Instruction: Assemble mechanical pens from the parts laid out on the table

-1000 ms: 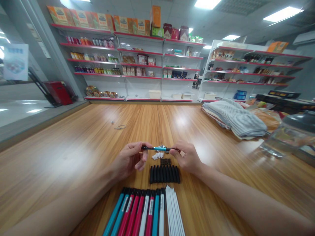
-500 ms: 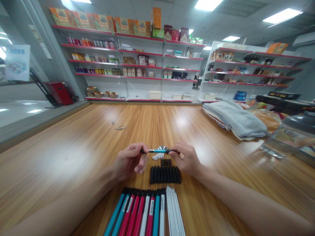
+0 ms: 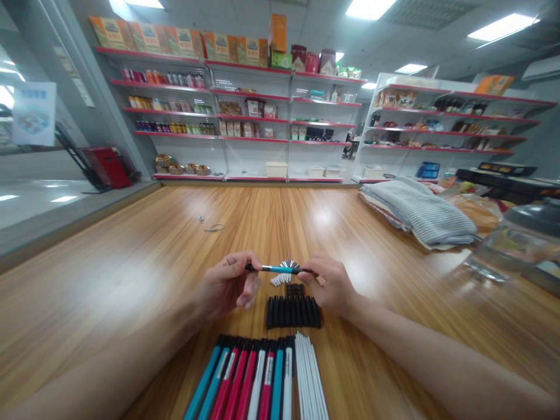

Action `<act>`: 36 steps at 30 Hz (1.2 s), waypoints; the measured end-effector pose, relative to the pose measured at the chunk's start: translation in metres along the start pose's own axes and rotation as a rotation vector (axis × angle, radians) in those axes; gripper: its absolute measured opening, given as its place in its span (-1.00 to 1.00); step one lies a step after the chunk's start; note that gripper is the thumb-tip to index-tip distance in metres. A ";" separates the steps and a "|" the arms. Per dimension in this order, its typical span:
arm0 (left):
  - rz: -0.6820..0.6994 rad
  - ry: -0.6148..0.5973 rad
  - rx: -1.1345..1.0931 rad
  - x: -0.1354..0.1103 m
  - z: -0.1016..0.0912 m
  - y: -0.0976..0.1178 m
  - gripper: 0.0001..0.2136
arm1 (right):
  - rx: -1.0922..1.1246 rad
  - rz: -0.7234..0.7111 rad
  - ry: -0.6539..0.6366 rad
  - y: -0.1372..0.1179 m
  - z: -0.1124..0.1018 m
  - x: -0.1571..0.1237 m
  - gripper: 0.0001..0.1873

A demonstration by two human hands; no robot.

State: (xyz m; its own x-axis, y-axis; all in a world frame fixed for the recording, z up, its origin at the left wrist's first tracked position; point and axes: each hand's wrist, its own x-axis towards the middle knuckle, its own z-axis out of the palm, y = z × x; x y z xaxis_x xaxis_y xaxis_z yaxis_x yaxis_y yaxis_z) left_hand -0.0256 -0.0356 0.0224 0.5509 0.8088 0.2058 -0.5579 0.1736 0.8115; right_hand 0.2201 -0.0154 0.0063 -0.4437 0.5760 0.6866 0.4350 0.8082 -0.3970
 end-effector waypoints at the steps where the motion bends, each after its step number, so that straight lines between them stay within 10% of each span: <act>1: 0.000 0.029 -0.010 0.000 0.001 0.000 -0.79 | -0.005 0.011 0.009 0.000 0.000 0.000 -0.81; 25: 0.059 0.426 0.110 0.011 -0.012 -0.007 -0.94 | -0.080 0.124 0.130 0.001 0.000 0.007 -0.87; 36: 0.116 0.581 0.331 0.017 -0.013 -0.018 -0.71 | -0.097 0.131 0.122 0.000 -0.001 0.007 -0.78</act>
State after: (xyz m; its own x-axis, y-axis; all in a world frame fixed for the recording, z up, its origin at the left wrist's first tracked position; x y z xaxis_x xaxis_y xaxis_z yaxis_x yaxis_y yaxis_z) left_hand -0.0147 -0.0179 0.0045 0.0243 0.9985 0.0491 -0.3226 -0.0387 0.9457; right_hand 0.2178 -0.0116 0.0118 -0.2826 0.6515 0.7040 0.5590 0.7083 -0.4311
